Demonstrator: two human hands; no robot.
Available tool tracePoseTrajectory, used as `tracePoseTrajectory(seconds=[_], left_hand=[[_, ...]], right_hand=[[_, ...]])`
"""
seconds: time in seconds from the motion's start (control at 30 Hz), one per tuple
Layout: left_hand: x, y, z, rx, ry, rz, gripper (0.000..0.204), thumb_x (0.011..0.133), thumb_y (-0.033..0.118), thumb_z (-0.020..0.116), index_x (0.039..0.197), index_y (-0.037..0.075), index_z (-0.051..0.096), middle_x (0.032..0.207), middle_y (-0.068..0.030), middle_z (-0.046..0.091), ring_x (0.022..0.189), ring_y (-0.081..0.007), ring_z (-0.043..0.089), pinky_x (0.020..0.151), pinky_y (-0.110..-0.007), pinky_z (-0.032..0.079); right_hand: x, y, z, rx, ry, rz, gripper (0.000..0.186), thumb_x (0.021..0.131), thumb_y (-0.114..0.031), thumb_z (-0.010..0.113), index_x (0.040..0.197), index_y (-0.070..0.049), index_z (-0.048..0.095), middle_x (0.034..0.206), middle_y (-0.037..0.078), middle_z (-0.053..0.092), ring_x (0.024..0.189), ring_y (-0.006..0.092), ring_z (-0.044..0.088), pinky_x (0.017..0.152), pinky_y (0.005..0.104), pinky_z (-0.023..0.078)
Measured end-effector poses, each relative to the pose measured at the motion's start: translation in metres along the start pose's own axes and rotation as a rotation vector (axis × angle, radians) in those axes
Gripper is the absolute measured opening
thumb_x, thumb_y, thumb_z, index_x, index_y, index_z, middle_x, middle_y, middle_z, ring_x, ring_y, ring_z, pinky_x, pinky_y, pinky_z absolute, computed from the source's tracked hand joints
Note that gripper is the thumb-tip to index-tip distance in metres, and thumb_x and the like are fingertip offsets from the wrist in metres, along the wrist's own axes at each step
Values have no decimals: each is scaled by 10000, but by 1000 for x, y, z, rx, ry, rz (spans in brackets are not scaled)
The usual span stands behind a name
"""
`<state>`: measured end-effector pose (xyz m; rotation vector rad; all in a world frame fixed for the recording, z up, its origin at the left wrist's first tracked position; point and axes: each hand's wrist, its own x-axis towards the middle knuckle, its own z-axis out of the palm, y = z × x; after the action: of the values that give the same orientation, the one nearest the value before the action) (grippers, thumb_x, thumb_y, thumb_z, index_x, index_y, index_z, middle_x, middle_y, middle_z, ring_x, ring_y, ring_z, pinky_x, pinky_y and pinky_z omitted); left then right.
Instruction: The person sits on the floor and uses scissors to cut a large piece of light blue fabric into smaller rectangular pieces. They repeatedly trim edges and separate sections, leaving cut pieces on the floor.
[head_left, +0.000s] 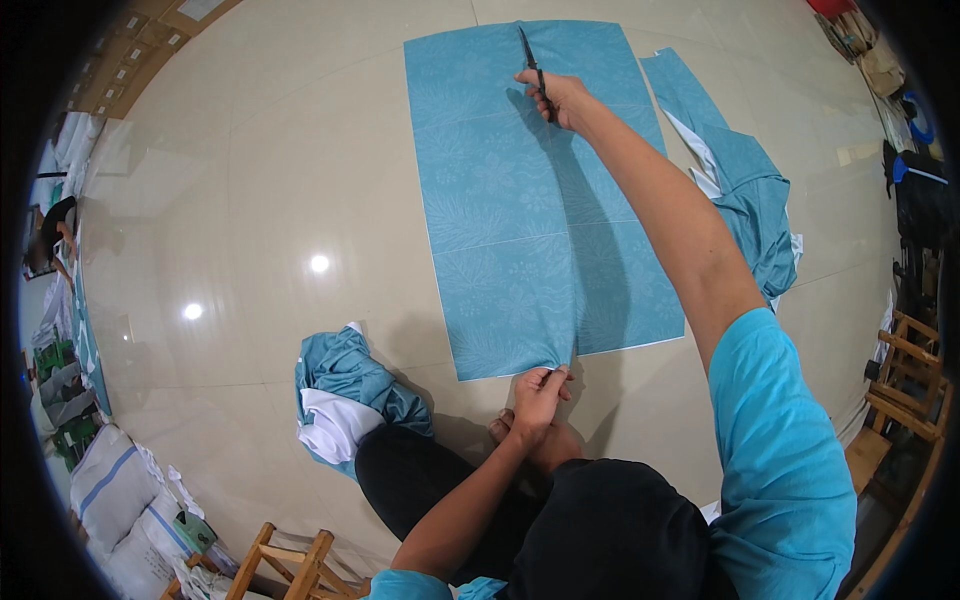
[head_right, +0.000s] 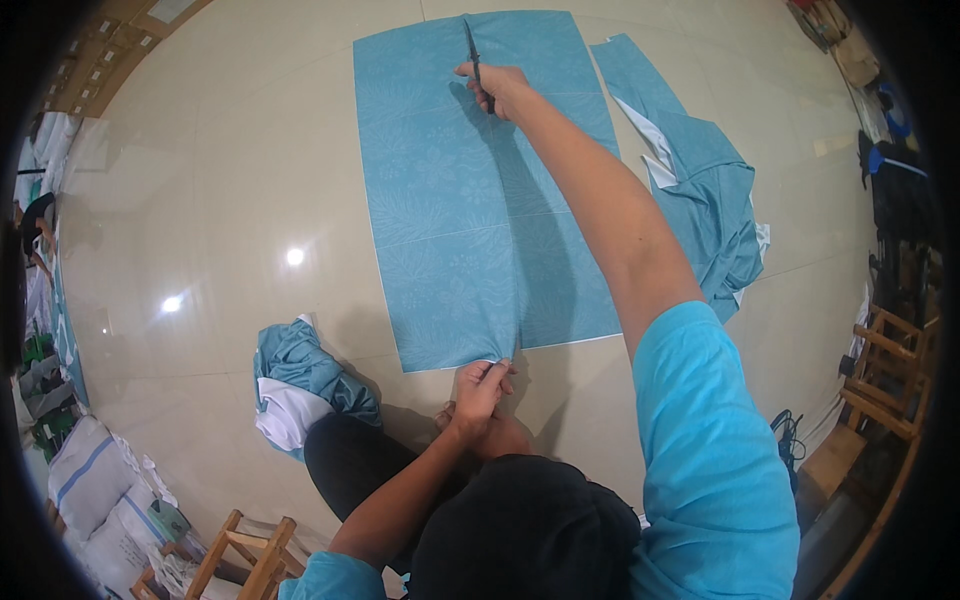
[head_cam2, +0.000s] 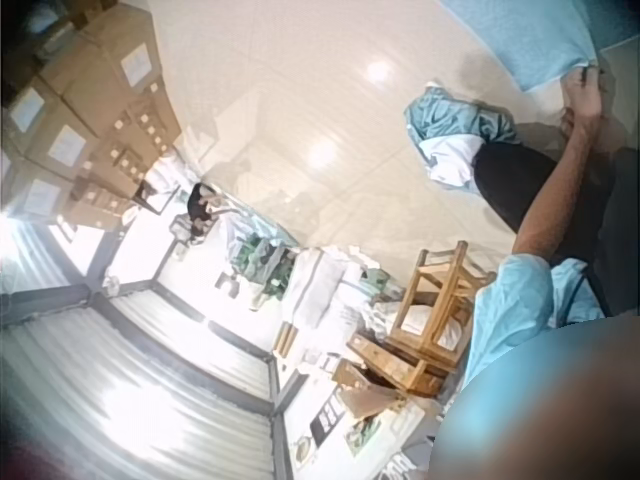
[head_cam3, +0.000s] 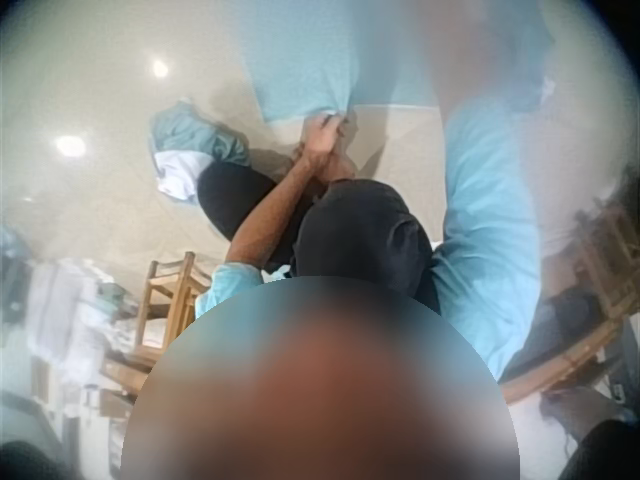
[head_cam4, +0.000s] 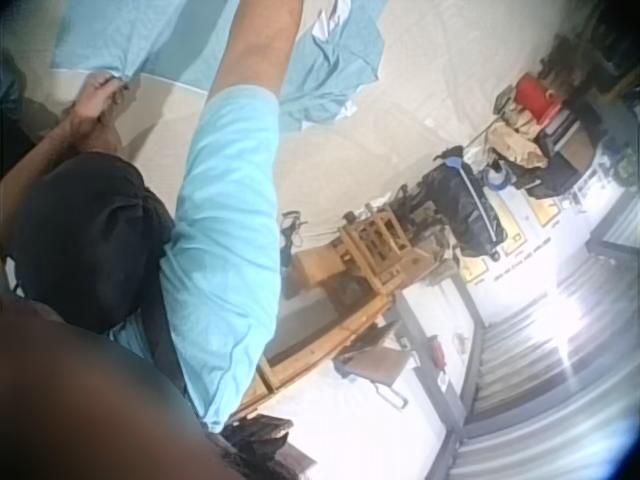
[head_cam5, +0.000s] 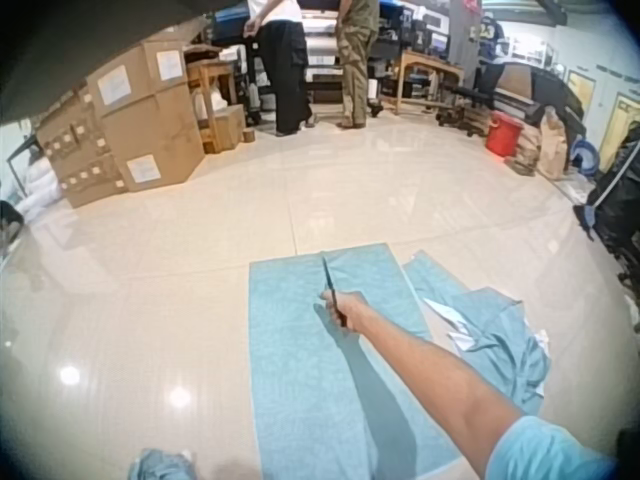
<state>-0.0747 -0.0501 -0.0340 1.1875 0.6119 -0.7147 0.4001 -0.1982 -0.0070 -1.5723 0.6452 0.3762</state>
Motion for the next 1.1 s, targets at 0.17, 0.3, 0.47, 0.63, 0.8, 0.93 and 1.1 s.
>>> tracePoseTrajectory(seconds=[0.17, 0.3, 0.47, 0.63, 0.8, 0.93, 1.1], left_hand=[[-1, 1, 1, 12, 7, 2, 249, 1089, 214, 666, 988, 8, 761, 690, 6, 628, 549, -21, 421, 515, -225, 292], [-2, 2, 2, 4, 12, 4, 246, 1089, 211, 665, 989, 8, 760, 691, 7, 628, 545, -19, 417, 511, -224, 285], [-2, 4, 1, 16, 18, -27, 260, 1086, 221, 666, 968, 13, 766, 687, 11, 634, 578, -29, 453, 554, -235, 327], [-5, 9, 2, 15, 16, -52, 283, 1077, 240, 674, 932, 18, 772, 678, 12, 649, 645, -59, 547, 640, -265, 420], [-6, 14, 4, 53, 33, -36, 285, 1076, 231, 675, 921, 13, 772, 680, 4, 650, 647, -69, 568, 644, -263, 428], [-8, 17, 5, 23, 27, -61, 279, 1075, 216, 677, 912, 11, 772, 682, 5, 650, 647, -68, 568, 645, -259, 427], [-9, 20, 6, 44, 35, -44, 275, 1078, 210, 673, 915, 12, 770, 684, 7, 648, 648, -63, 564, 647, -258, 430]], right_hand=[[0, 1, -1, -9, -22, -20, 334, 860, -279, 911, 874, -24, 696, 780, 51, 643, 616, 120, 559, 528, 283, 468], [2, 3, 0, -35, -12, -32, 302, 864, -243, 908, 854, -28, 696, 774, 47, 656, 595, 122, 563, 516, 283, 467], [2, 3, 0, -46, -37, -48, 302, 862, -246, 909, 848, -34, 694, 763, 48, 653, 589, 121, 564, 510, 288, 465], [0, -2, 1, 6, -21, -42, 347, 862, -299, 906, 877, -27, 691, 757, 45, 629, 594, 122, 552, 519, 292, 466], [7, -10, 2, 18, -25, -26, 398, 849, -334, 913, 912, -11, 689, 770, 46, 619, 607, 124, 550, 526, 288, 458], [14, -12, 5, 43, -27, -45, 401, 842, -328, 921, 923, -12, 690, 775, 46, 621, 614, 124, 553, 526, 286, 457], [18, -14, 7, 36, -5, -50, 387, 845, -315, 927, 918, -17, 689, 784, 45, 631, 616, 119, 553, 529, 281, 462]])
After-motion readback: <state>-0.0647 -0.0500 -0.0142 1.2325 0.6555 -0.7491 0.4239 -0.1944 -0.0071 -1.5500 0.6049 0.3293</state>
